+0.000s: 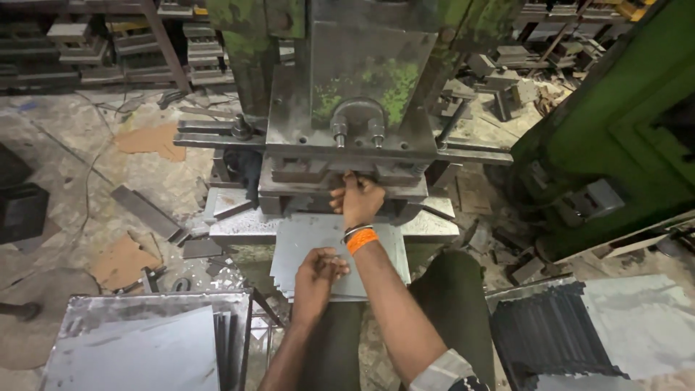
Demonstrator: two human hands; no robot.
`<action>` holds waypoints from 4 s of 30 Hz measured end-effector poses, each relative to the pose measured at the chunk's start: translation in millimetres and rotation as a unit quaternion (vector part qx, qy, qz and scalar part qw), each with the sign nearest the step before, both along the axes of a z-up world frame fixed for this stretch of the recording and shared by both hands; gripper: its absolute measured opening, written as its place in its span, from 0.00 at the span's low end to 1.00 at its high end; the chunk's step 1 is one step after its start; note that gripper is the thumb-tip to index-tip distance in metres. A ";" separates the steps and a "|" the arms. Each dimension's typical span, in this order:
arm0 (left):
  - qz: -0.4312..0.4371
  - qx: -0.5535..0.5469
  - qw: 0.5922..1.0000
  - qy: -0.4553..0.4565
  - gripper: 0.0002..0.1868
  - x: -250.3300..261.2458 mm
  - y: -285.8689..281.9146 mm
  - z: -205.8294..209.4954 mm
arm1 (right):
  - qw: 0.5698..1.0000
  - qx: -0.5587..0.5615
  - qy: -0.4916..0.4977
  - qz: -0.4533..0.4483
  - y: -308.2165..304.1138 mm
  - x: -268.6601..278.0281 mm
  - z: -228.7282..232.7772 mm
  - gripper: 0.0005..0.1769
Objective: The recorder is feeding metal sheets into a stamping machine and stacking the finished parts.
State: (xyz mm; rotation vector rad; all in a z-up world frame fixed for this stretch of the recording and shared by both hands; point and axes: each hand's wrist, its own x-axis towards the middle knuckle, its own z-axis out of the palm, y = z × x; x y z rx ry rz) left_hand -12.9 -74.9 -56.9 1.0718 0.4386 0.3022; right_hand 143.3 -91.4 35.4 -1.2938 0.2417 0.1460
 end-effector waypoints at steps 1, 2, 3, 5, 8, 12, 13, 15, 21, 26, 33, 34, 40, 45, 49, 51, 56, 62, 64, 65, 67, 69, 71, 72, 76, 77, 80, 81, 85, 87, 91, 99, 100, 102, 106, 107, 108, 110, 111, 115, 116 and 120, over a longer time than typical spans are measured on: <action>0.002 0.000 1.000 0.000 0.16 0.0 -0.2 2.4 | 1.000 0.000 0.000 0.002 2.2 12.9 -13.5 0.13; -0.001 0.002 1.000 0.003 0.16 -0.4 -0.1 4.5 | 0.999 0.038 0.014 0.001 4.6 25.3 -27.2 0.10; -0.001 0.003 1.000 0.006 0.16 -2.2 -1.0 5.8 | 0.997 0.076 0.030 0.003 7.2 36.3 -41.9 0.08; 0.010 0.001 1.000 0.020 0.15 -0.3 1.8 4.4 | 0.998 0.030 0.054 -0.012 13.7 68.7 -63.7 0.07; 0.089 0.002 0.996 0.024 0.12 -15.2 4.8 23.8 | 0.998 -0.026 0.055 -0.020 10.6 52.2 -53.3 0.08; 0.336 -0.008 0.941 0.027 0.07 -55.5 34.3 50.6 | 0.997 -0.049 0.056 0.028 -35.9 -57.0 0.8 0.11; 0.345 -0.010 0.938 0.030 0.07 -64.7 50.5 51.2 | 0.996 -0.053 0.057 0.038 -48.2 -72.4 -8.0 0.11; 0.408 0.087 0.908 0.029 0.02 -88.4 81.6 51.5 | 0.990 -0.099 0.078 0.061 -75.1 -105.0 -26.1 0.15; 0.458 0.357 0.809 0.090 0.05 -170.3 159.1 52.6 | 0.891 -0.331 0.087 0.298 -124.4 -134.9 -26.2 0.35; 0.392 0.561 0.648 0.334 0.27 -208.6 166.0 -9.4 | 0.845 -0.271 0.073 0.455 -84.8 -164.5 -61.9 0.24; 0.212 0.589 0.654 0.424 0.45 -175.8 94.9 -108.0 | 0.801 -0.063 0.232 0.548 -18.4 -250.2 -175.5 0.13; 0.215 0.588 0.651 0.430 0.45 -182.4 94.1 -99.1 | 0.797 -0.062 0.234 0.554 -19.6 -259.2 -162.3 0.13; 0.352 0.579 0.673 0.298 0.35 -215.3 130.6 -17.0 | 0.830 -0.146 0.072 0.534 -27.1 -229.6 -60.6 0.16; 0.196 0.271 0.869 0.364 0.37 -219.0 142.0 44.4 | 0.889 -0.012 -0.001 0.457 -80.3 -154.9 -48.6 0.18; 0.167 0.014 0.980 0.109 0.21 -152.2 102.7 59.5 | 0.926 0.178 -0.004 0.334 -120.1 -119.2 -74.6 0.14; 0.140 -0.057 0.989 0.002 0.13 -110.0 89.7 47.5 | 0.906 0.307 -0.010 0.291 -132.1 -120.1 -69.8 0.14; 0.090 -0.056 0.994 -0.028 0.12 -25.6 61.6 61.9 | 0.952 0.223 -0.023 0.206 -105.0 -121.5 -37.6 0.18; 0.078 -0.104 0.991 0.014 0.14 32.1 73.8 42.9 | 0.990 0.126 0.025 0.056 -59.6 -69.8 -27.3 0.11; 0.085 -0.154 0.984 -0.009 0.09 25.7 70.5 70.4 | 0.991 0.125 0.024 0.041 -40.5 -48.6 -31.8 0.11; 0.092 -0.176 0.980 -0.012 0.13 20.6 67.2 81.7 | 0.994 0.099 0.017 0.040 -30.4 -37.3 -33.9 0.11; 0.095 -0.195 0.976 -0.011 0.19 14.2 59.8 78.1 | 0.997 0.074 0.013 0.034 -9.5 -7.6 -38.6 0.13; 0.075 -0.122 0.990 0.013 0.17 11.3 53.5 49.2 | 0.997 0.042 0.065 0.015 13.5 30.0 -43.5 0.16; 0.061 -0.109 0.992 0.034 0.16 -4.4 34.1 67.5 | 0.996 -0.016 0.088 0.015 30.6 74.0 -68.1 0.16; 0.051 -0.100 0.992 0.053 0.15 -11.8 24.1 76.6 | 0.991 -0.077 0.110 0.019 38.6 96.6 -80.3 0.19; 0.042 -0.046 0.998 0.006 0.13 7.8 17.1 -2.4 | 0.980 -0.136 0.121 -0.081 47.9 95.1 -78.1 0.11; 0.040 -0.025 0.999 0.008 0.13 7.3 16.4 -3.2 | 0.980 -0.124 0.126 -0.097 52.4 97.6 -84.0 0.10; 0.035 0.006 0.999 0.018 0.12 0.8 18.5 0.4 | 0.981 -0.113 0.120 -0.100 48.5 74.3 -55.2 0.10; 0.032 0.011 0.999 0.024 0.12 -0.5 17.2 2.7 | 0.983 -0.119 0.106 -0.090 41.0 63.1 -37.1 0.12; 0.022 0.030 0.999 0.005 0.12 -0.1 14.2 1.4 | 0.989 -0.108 0.088 -0.057 25.7 50.5 -32.1 0.16; 0.028 0.093 0.995 0.022 0.11 3.6 10.0 -5.5 | 0.995 -0.077 0.063 0.022 10.5 36.5 -26.0 0.19; 0.049 0.129 0.990 -0.010 0.11 -3.2 0.0 12.8 | 0.999 -0.013 0.004 0.040 -3.4 3.7 1.1 0.18; 0.046 0.175 0.984 -0.001 0.11 -7.0 -0.9 17.6 | 0.998 0.010 -0.044 0.052 -7.1 -1.5 -6.6 0.15; 0.048 0.174 0.984 0.000 0.11 -5.9 -1.2 16.5 | 0.998 0.009 -0.044 0.054 -6.3 -0.1 -7.2 0.15; 0.050 0.177 0.983 -0.004 0.12 -5.1 -0.9 13.9 | 0.998 0.011 -0.042 0.048 -5.1 1.4 -9.5 0.11; 0.047 0.182 0.981 0.047 0.12 -6.1 -2.7 22.6 | 0.998 0.013 -0.054 0.036 -4.8 -2.0 -8.5 0.10; 0.051 0.182 0.982 0.025 0.12 -4.5 -2.4 17.3 | 0.998 0.011 -0.057 0.036 -4.9 -2.7 -5.7 0.13; 0.055 0.183 0.982 0.002 0.12 -3.1 -2.2 11.8 | 0.998 0.008 -0.060 0.036 -5.1 -3.4 -3.0 0.17; 0.054 0.177 0.983 0.013 0.13 -2.8 -3.1 13.0 | 0.998 0.011 -0.050 0.035 -5.7 -3.1 -2.9 0.14; 0.057 0.171 0.983 0.023 0.13 -2.6 -2.4 13.8 | 0.998 0.015 -0.042 0.036 -4.6 -2.8 -2.5 0.13; 0.055 0.214 0.974 0.058 0.12 -6.7 -4.8 34.6 | 0.998 0.005 -0.046 0.032 -5.5 -4.7 1.9 0.14; 0.051 0.209 0.975 0.051 0.12 -6.7 -4.6 33.5 | 0.999 0.008 -0.043 0.033 -5.8 -4.6 2.1 0.14; 0.047 0.184 0.981 0.031 0.12 -6.5 -3.8 25.7 | 0.998 -0.013 -0.049 0.038 -6.2 -3.6 1.0 0.15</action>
